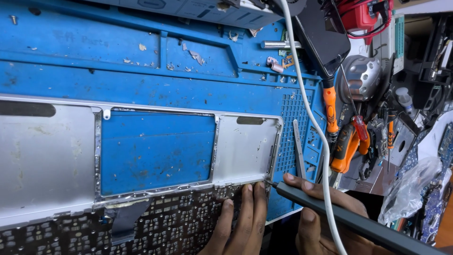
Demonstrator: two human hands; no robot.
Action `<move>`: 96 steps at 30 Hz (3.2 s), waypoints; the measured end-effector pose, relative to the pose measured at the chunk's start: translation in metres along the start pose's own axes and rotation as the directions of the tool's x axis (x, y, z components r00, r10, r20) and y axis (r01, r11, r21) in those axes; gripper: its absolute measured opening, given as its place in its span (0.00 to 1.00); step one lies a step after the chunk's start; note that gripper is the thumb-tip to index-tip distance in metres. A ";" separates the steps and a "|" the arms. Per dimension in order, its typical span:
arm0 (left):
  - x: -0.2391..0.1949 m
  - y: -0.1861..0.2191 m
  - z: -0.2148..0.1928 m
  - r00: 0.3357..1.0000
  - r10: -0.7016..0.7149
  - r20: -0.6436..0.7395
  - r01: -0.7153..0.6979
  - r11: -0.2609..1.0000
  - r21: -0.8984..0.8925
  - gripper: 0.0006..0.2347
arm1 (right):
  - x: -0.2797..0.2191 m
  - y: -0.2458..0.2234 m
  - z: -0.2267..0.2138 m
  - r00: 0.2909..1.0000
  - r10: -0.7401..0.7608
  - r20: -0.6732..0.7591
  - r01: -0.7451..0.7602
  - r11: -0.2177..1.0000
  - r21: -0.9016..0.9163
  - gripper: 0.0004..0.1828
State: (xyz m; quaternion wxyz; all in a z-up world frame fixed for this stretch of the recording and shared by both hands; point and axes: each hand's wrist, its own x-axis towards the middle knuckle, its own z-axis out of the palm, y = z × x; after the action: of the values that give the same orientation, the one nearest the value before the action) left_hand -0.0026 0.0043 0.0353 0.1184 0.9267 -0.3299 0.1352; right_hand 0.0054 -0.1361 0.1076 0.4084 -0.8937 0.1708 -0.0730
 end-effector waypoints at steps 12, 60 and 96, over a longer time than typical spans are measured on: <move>0.000 -0.002 -0.001 1.000 0.017 0.002 -0.017 1.000 0.025 0.20 | 0.009 -0.007 -0.007 0.994 0.071 0.087 -0.058 0.988 -0.145 0.14; 0.006 -0.007 -0.014 0.998 0.012 -0.069 -0.013 1.000 -0.012 0.20 | 0.013 0.041 -0.012 0.884 -0.447 0.136 0.421 0.888 0.185 0.10; 0.007 -0.005 -0.022 0.996 0.073 0.054 -0.075 0.997 0.035 0.20 | -0.018 0.084 0.005 0.834 -0.482 -0.268 0.551 0.750 0.366 0.42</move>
State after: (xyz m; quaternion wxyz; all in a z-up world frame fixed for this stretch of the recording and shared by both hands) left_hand 0.0020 0.0111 0.0570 0.0877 0.9192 -0.3643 0.1212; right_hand -0.0307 -0.1771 0.0406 0.5434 -0.7849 -0.0725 -0.2888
